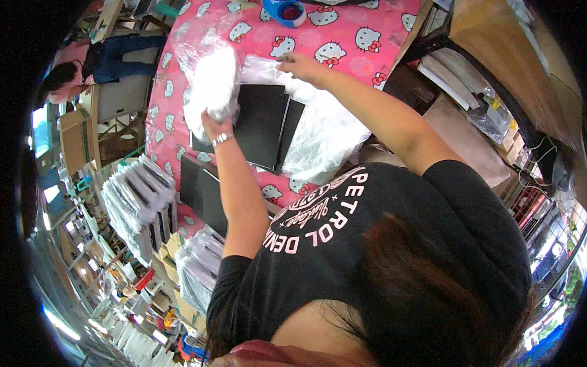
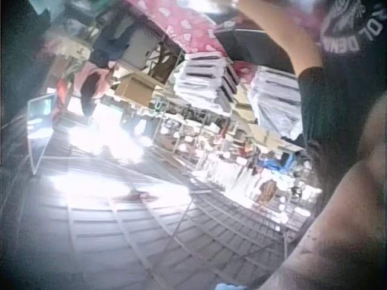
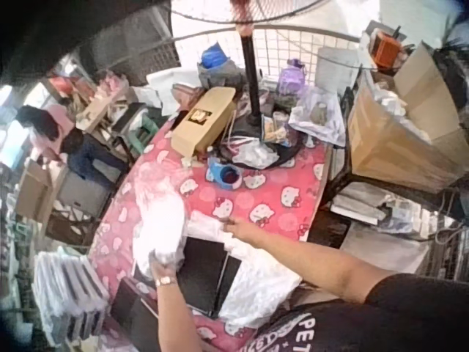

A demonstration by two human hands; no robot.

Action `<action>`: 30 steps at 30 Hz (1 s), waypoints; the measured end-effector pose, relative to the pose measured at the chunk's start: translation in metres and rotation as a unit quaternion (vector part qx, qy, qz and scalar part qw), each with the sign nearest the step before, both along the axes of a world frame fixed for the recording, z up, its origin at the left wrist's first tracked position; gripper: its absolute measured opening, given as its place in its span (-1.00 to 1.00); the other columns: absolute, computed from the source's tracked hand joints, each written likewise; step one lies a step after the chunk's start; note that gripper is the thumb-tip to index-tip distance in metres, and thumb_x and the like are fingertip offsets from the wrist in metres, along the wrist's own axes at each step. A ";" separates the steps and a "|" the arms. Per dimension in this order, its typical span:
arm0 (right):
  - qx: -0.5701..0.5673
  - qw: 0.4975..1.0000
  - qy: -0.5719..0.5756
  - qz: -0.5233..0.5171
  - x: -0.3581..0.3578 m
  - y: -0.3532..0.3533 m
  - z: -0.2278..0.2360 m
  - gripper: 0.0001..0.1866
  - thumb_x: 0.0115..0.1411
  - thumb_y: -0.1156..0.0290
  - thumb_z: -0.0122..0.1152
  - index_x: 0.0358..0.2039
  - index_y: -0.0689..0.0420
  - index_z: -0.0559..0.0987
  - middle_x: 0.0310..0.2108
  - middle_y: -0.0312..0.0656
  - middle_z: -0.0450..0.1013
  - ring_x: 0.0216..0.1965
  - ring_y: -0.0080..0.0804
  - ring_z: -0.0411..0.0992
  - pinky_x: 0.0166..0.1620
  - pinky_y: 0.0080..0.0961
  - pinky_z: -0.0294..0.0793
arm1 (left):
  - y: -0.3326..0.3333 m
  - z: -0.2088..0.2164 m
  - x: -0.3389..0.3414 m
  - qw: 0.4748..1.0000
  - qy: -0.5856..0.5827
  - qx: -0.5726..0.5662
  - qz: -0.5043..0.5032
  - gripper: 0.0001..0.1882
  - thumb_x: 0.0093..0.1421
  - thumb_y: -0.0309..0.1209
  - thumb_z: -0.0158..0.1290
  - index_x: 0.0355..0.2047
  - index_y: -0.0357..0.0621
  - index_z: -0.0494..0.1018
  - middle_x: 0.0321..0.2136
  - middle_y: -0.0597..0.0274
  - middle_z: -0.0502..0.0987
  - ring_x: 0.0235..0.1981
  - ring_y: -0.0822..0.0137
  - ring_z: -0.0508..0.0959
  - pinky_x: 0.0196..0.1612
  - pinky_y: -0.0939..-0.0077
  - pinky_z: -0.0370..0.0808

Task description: The person inserts black folders into individual plastic bags and then stacks the packaged folders on a table.

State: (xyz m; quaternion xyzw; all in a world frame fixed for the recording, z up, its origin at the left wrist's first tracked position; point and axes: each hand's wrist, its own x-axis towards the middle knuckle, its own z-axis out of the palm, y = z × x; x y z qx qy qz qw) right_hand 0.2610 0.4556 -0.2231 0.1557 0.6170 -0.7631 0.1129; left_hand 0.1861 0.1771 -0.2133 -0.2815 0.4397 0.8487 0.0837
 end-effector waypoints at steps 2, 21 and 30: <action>-0.009 0.994 0.085 -0.062 -0.015 0.006 0.019 -0.52 0.13 0.19 0.14 0.03 0.14 0.40 -0.07 -0.18 0.39 -0.03 -0.41 0.31 0.02 -0.50 0.27 | -0.022 -0.001 0.034 0.997 0.052 -0.043 -0.023 -0.42 0.03 -0.18 -0.08 0.06 -0.21 0.25 0.05 0.04 0.34 0.06 0.01 0.33 0.09 -0.03 0.27; -0.446 0.879 0.067 -0.156 0.198 0.136 0.060 -0.76 0.12 0.43 0.08 -0.21 0.23 0.48 -0.29 -0.20 0.46 -0.22 -0.44 0.41 -0.14 -0.57 0.42 | -0.031 0.018 0.109 0.935 0.002 -0.342 -0.097 -0.26 0.06 -0.33 0.10 0.15 -0.45 0.03 0.09 -0.14 0.22 0.10 0.14 0.26 0.11 0.33 0.23; -0.011 0.932 0.146 0.331 0.117 0.014 -0.014 -0.59 0.11 0.42 0.03 0.00 0.24 0.42 0.00 -0.15 0.37 -0.15 -0.46 0.40 -0.12 -0.56 0.43 | -0.045 0.003 0.067 0.969 -0.037 -0.126 -0.210 -0.65 0.11 -0.36 0.04 -0.09 -0.22 0.40 -0.28 0.27 0.52 -0.18 0.31 0.49 -0.12 0.41 0.42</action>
